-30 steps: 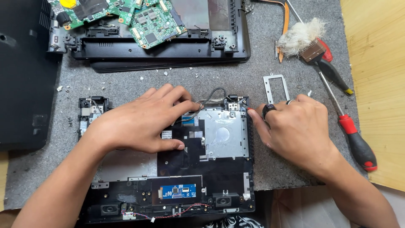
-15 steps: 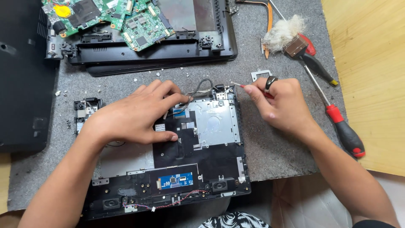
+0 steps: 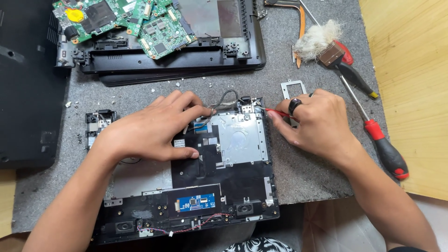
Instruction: Disassembling and cleaning the internal components of a laptop using a screwdriver and a brush.
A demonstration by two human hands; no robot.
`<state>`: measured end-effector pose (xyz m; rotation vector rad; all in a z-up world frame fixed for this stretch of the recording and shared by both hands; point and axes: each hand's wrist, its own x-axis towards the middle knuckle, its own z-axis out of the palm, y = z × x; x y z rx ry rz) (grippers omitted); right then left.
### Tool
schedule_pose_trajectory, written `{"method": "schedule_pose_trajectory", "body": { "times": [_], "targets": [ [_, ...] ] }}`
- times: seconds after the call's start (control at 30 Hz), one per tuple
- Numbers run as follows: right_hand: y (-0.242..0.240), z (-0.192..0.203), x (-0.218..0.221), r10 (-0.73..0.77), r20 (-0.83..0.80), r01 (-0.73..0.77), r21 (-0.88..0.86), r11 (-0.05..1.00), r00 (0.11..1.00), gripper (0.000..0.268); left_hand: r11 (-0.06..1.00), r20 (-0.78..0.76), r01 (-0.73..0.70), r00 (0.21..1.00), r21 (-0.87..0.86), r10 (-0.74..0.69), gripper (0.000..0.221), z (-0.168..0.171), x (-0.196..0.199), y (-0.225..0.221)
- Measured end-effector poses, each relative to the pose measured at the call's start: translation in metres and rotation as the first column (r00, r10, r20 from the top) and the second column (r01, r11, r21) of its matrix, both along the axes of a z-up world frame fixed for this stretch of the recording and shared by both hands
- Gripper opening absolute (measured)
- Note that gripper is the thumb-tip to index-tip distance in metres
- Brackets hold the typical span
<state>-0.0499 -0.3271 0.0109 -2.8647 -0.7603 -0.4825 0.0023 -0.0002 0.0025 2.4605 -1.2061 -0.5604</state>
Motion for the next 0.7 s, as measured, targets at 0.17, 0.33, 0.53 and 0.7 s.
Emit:
{"method": "schedule_pose_trajectory", "body": {
  "times": [0.17,0.33,0.53,0.7],
  "targets": [
    [0.000,-0.005,0.001,0.007,0.024,-0.007,-0.006,1.000,1.000,0.011,1.000,0.007,0.006,1.000,-0.024,-0.006,0.085,-0.002,0.000,0.001],
    [0.001,-0.004,0.001,0.006,0.010,-0.006,-0.016,1.000,1.000,0.013,1.000,0.016,0.017,1.000,-0.021,-0.016,0.085,-0.002,0.000,0.001],
    [0.002,0.006,-0.002,0.015,0.059,-0.012,-0.053,0.999,0.998,0.010,1.000,0.013,0.005,1.000,0.000,-0.005,0.087,-0.004,0.000,0.001],
    [0.002,0.005,-0.002,0.009,0.027,-0.008,-0.007,1.000,1.000,0.010,1.000,0.006,0.009,1.000,-0.004,-0.009,0.087,-0.003,0.001,0.001]
  ]
}}
